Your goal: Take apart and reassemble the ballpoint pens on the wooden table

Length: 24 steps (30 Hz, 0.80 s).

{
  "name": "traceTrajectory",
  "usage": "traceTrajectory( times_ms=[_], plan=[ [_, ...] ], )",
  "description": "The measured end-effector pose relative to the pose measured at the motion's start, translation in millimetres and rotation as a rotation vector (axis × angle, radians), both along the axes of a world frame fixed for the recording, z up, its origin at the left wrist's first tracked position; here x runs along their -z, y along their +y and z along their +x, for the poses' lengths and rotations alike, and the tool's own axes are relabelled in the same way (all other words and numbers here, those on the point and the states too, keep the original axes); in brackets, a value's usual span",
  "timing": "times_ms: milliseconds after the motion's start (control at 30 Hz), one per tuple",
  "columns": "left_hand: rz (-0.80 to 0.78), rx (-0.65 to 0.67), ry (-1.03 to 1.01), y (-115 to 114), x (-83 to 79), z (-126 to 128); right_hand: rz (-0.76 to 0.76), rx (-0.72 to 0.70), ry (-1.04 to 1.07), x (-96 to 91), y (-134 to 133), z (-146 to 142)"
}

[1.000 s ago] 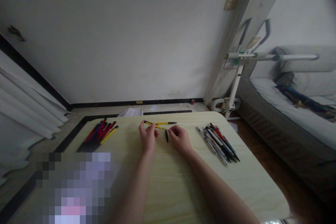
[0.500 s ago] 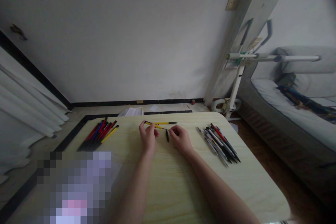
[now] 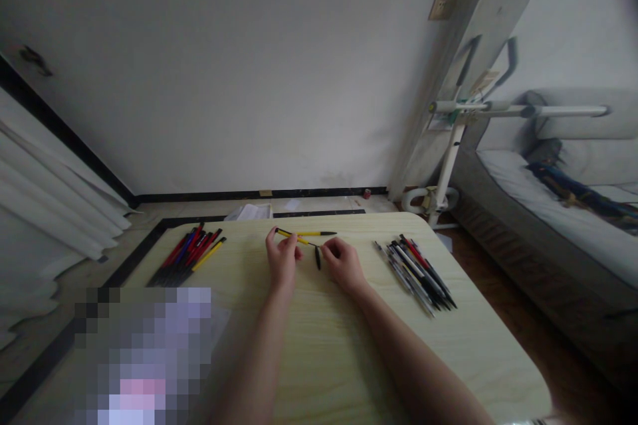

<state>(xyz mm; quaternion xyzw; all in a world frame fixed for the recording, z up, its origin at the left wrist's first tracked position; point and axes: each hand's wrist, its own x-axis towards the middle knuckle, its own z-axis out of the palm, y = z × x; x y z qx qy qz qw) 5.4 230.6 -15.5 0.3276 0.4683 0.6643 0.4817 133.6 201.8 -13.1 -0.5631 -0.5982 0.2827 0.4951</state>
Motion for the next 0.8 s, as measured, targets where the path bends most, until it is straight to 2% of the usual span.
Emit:
traceTrajectory(
  times_ms=[800],
  plan=[
    [-0.019,-0.051,-0.004,0.7,1.2,-0.6,-0.009,-0.001,-0.003,2.9,0.9,1.7]
  ],
)
